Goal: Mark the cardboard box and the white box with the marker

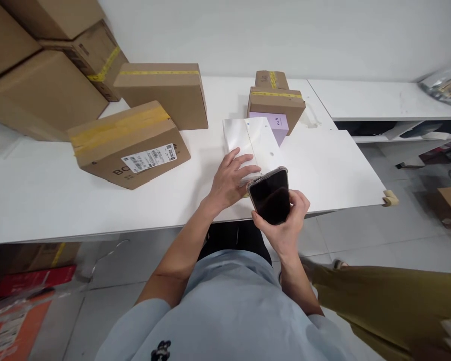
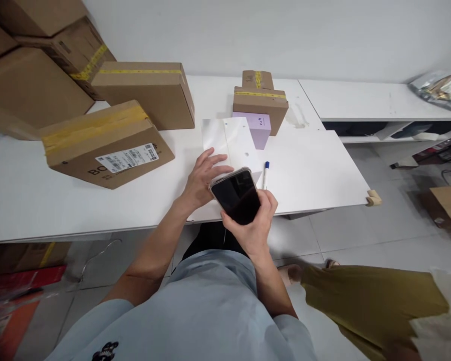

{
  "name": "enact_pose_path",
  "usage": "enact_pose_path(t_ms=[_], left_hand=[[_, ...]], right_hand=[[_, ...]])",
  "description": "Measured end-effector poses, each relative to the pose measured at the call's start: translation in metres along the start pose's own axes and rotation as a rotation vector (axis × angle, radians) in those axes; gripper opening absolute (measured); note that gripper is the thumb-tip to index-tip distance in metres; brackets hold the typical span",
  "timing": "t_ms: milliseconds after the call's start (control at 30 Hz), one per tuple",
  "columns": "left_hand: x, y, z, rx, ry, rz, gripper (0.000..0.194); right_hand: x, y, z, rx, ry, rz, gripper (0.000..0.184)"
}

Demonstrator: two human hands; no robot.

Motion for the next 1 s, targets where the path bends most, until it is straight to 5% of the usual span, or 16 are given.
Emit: enact_pose_path(t_ms=[1000], left_hand=[[0.0001,-0.0002,-0.0025,-0.057,-0.043,-0.071,0.026]], right_hand=[[0.0076,-0.0018,-0.0060,-0.048,0.067,0.054,0.080]])
Point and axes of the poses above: each hand's wrist, its own y-axis away from the middle knuckle, its own z-axis out of the back of the hand, x = y × z, the point moved 6 cm from there along -y, towards the middle knuckle, and after that the axes turned 13 degrees about -z, right-handed, at the moved point
